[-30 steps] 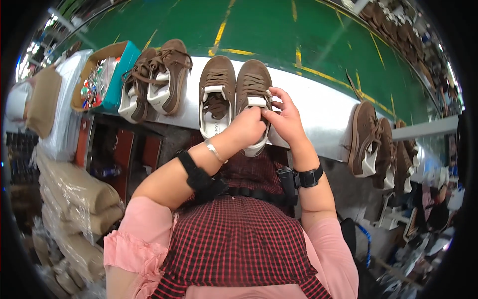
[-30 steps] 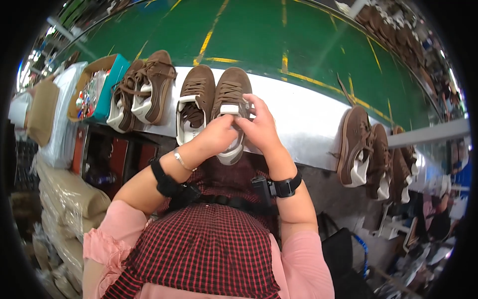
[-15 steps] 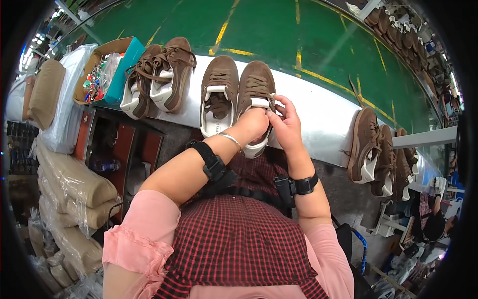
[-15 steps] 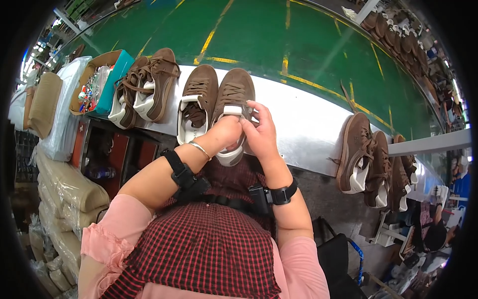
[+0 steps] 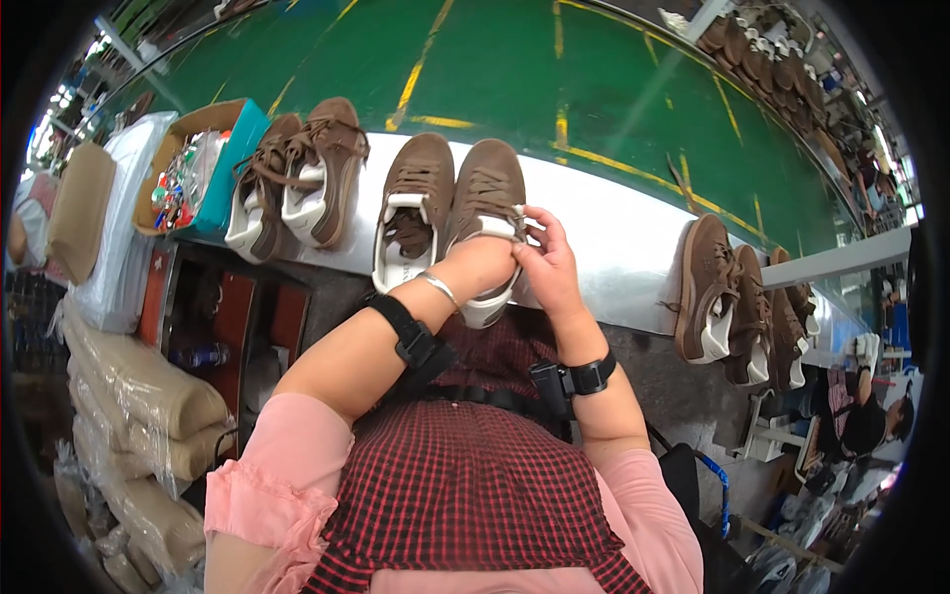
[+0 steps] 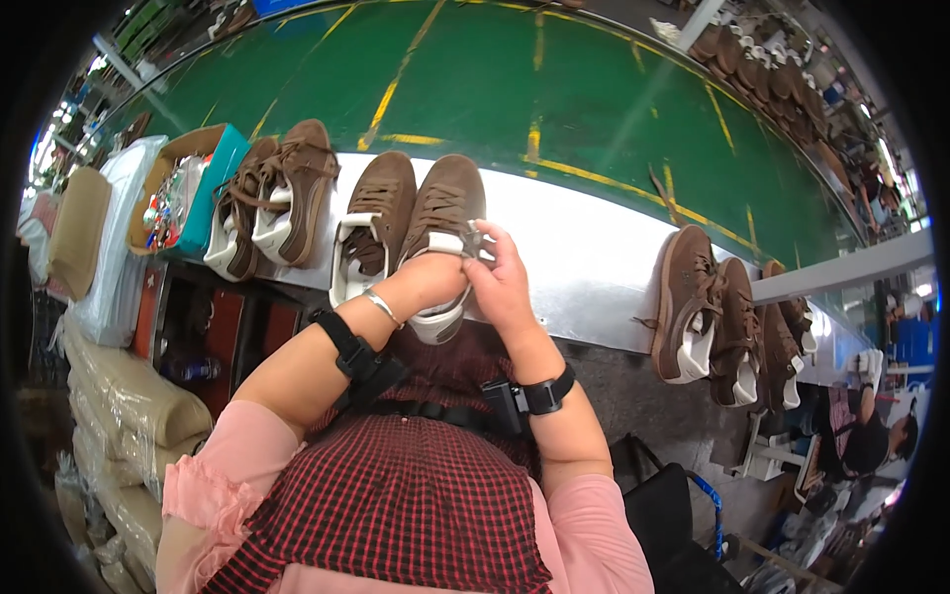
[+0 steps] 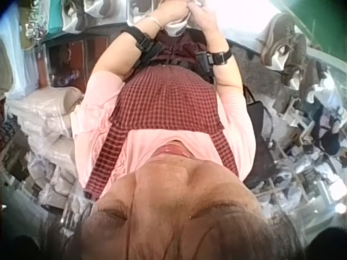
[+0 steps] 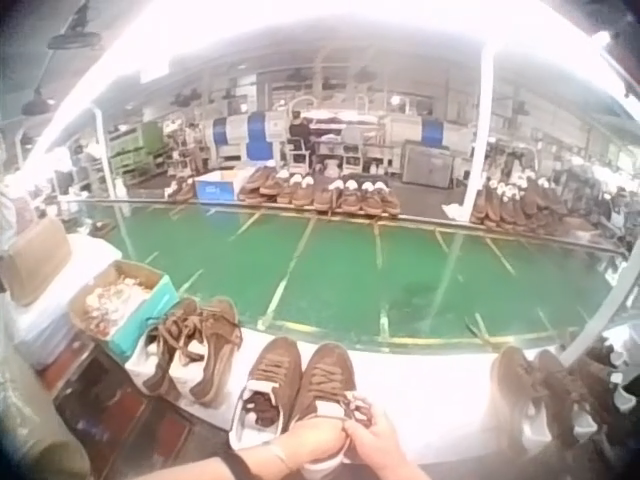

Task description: Lacing and tying brown shoes in a manufacturing setting.

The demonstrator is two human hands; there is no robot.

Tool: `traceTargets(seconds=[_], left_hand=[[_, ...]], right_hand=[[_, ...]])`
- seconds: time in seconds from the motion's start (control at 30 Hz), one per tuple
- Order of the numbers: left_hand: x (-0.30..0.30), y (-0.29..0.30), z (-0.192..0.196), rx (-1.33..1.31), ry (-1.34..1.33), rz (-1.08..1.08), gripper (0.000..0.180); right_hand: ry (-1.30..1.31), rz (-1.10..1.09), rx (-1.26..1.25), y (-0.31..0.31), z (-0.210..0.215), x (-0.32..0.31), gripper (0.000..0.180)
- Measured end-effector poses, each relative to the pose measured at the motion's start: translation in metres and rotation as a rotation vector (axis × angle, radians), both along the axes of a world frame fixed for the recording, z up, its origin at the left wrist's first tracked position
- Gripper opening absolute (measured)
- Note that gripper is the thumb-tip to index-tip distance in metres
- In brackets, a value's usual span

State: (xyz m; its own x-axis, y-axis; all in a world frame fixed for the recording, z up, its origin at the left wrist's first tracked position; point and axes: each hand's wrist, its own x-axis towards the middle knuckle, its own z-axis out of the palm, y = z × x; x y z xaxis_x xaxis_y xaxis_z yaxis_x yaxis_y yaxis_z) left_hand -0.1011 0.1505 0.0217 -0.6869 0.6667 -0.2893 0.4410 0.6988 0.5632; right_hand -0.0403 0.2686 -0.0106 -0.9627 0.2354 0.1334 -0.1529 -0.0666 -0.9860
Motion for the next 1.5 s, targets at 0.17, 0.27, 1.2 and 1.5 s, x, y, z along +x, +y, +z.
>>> traceTargets(seconds=[0.17,0.27,1.2,1.5], left_hand=[[-0.009,-0.010,-0.019,-0.083,0.093,-0.220,0.030],[-0.013,-0.024,-0.033,-0.020,0.108,-0.202,0.030],[0.025,-0.240,0.063,0.818,-0.523,0.577,0.018],[0.006,-0.279,0.052,1.036,-0.126,0.934,0.015]], right_hand=[[-0.135,0.004,0.006,-0.009,-0.024,-0.006,0.049],[-0.060,-0.014,0.178,-0.019,-0.021,-0.010,0.055],[0.033,0.855,0.955,-0.077,0.055,-0.051,0.047],[0.082,0.712,0.947,-0.048,0.141,-0.171,0.039]])
